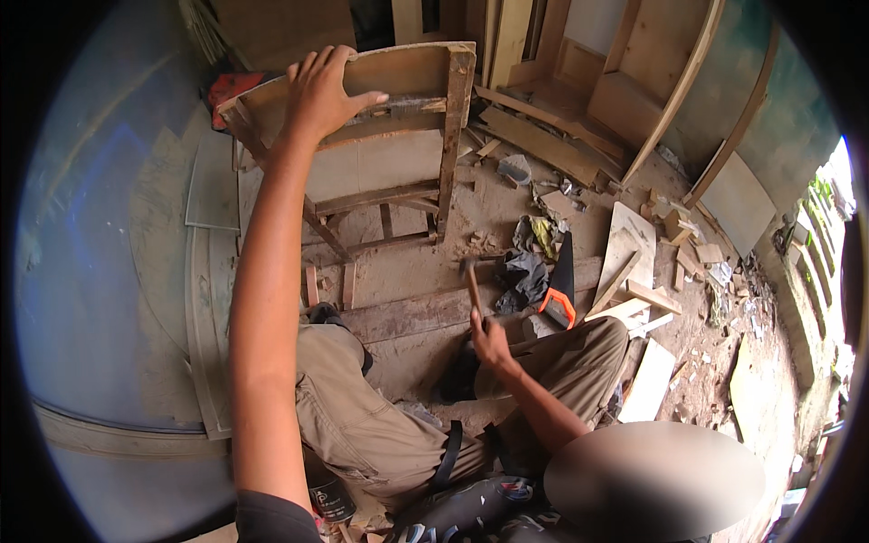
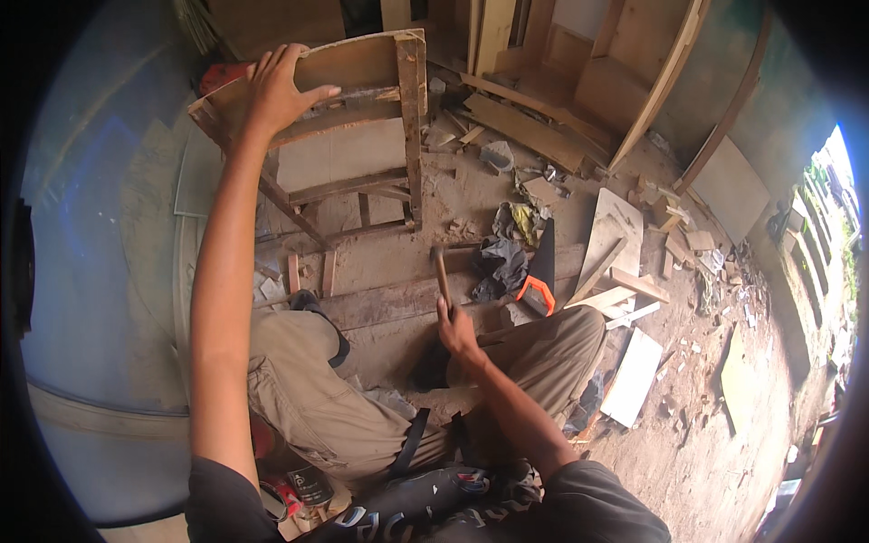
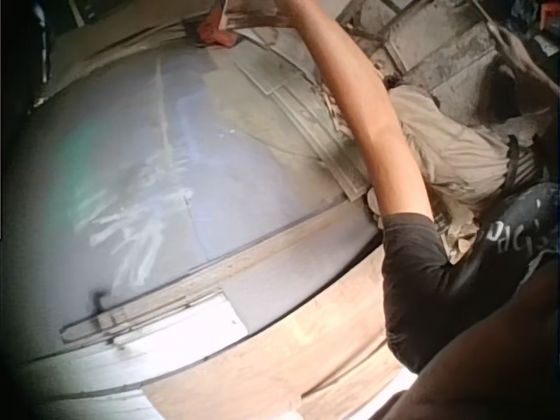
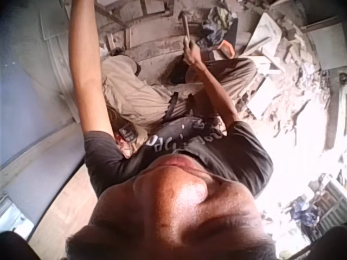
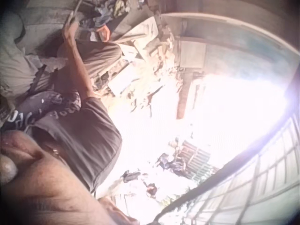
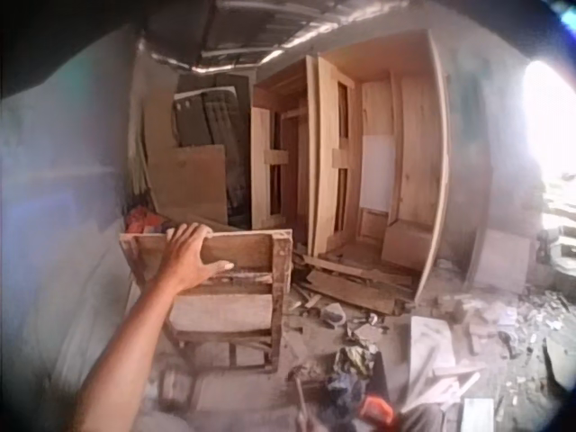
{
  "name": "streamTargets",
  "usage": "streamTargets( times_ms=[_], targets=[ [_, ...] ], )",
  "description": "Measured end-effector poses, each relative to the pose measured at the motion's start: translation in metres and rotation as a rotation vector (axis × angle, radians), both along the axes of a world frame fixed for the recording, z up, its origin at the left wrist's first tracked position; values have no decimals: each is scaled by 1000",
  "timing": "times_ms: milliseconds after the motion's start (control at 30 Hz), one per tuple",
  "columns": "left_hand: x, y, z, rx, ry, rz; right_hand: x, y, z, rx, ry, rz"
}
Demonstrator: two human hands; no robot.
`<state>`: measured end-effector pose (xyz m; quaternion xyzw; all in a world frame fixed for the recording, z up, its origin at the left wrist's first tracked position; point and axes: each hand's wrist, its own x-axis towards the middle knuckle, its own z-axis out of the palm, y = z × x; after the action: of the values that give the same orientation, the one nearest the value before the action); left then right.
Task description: The person sits on the floor and uses a hammer to drive nails into a rectangular white board. The person repeatedly positions the board, hammers nails into it, and flips the board over to continue hammering on the other side.
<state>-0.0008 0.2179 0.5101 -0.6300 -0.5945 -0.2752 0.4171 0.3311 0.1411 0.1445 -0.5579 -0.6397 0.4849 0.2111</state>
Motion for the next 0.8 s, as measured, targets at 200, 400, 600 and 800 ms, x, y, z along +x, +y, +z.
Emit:
streamTargets(
  times_ms=[200,400,600,800],
  targets=[
    [4,-4,-2,20,-11,32,-39,51,155,547,484,-19],
    [5,-1,-5,39,-21,9,-54,73,139,523,243,-17],
    [13,-6,-5,28,-12,45,-25,17,33,196,156,-86],
    [7,-5,-8,52,-4,41,-45,34,133,510,464,-89]
  ],
)
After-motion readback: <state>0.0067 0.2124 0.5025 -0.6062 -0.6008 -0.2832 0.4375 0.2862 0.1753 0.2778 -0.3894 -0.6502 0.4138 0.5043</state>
